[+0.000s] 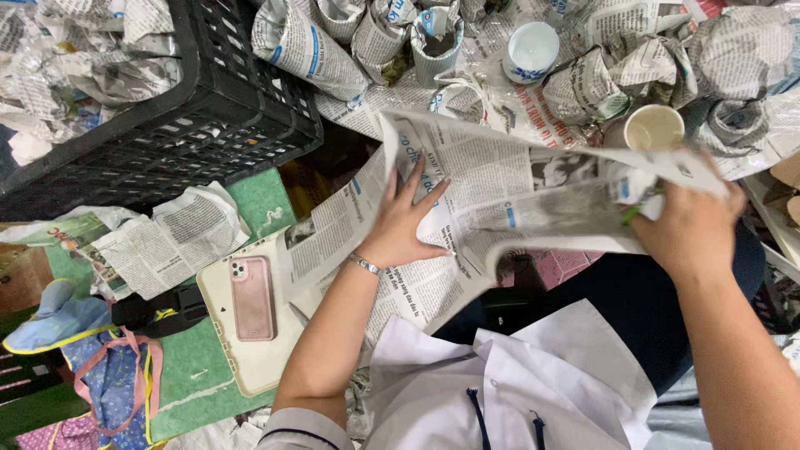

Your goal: The person cuts newspaper sheets into strips using scissors, then rolls each strip tightly around a cylindrical cup to form a tube. The finished tubes are placed into a nearby black crate.

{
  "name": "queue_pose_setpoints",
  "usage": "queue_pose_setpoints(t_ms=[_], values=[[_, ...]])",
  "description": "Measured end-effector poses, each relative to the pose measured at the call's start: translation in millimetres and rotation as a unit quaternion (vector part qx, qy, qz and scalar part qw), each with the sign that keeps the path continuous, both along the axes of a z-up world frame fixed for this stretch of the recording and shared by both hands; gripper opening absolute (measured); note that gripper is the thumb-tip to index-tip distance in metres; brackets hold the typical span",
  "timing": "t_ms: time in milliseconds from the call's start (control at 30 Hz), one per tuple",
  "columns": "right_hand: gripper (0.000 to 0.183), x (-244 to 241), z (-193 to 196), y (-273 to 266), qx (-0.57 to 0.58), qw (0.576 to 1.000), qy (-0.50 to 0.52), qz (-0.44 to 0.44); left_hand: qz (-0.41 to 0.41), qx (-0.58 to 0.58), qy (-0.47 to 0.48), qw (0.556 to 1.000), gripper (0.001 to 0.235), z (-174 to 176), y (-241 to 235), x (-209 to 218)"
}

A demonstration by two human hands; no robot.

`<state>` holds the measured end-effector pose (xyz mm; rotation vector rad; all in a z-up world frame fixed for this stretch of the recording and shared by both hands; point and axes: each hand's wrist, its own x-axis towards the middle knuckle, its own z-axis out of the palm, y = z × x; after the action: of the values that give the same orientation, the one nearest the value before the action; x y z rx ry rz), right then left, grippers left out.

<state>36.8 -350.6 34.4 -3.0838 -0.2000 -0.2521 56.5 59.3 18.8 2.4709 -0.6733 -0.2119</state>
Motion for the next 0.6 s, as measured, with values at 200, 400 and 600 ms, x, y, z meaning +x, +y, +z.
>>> queue_pose_setpoints(t_ms=[200,400,600], values=[[0.055,-36.2,1.9,14.8,-0.01,0.992,0.014,0.123,0.007,0.154,0.051,0.987,0.112,21.7,-0.2,2.2],[0.068,-22.0,-62.3,32.5,0.072,0.938,0.331,0.079,-0.021,0.153,0.04,0.987,0.114,26.4,6.8,1.5],[0.06,-18.8,-59.8,33.4,0.19,0.935,0.294,-0.061,-0.003,0.102,0.019,0.995,0.11,8.5,4.4,1.6]])
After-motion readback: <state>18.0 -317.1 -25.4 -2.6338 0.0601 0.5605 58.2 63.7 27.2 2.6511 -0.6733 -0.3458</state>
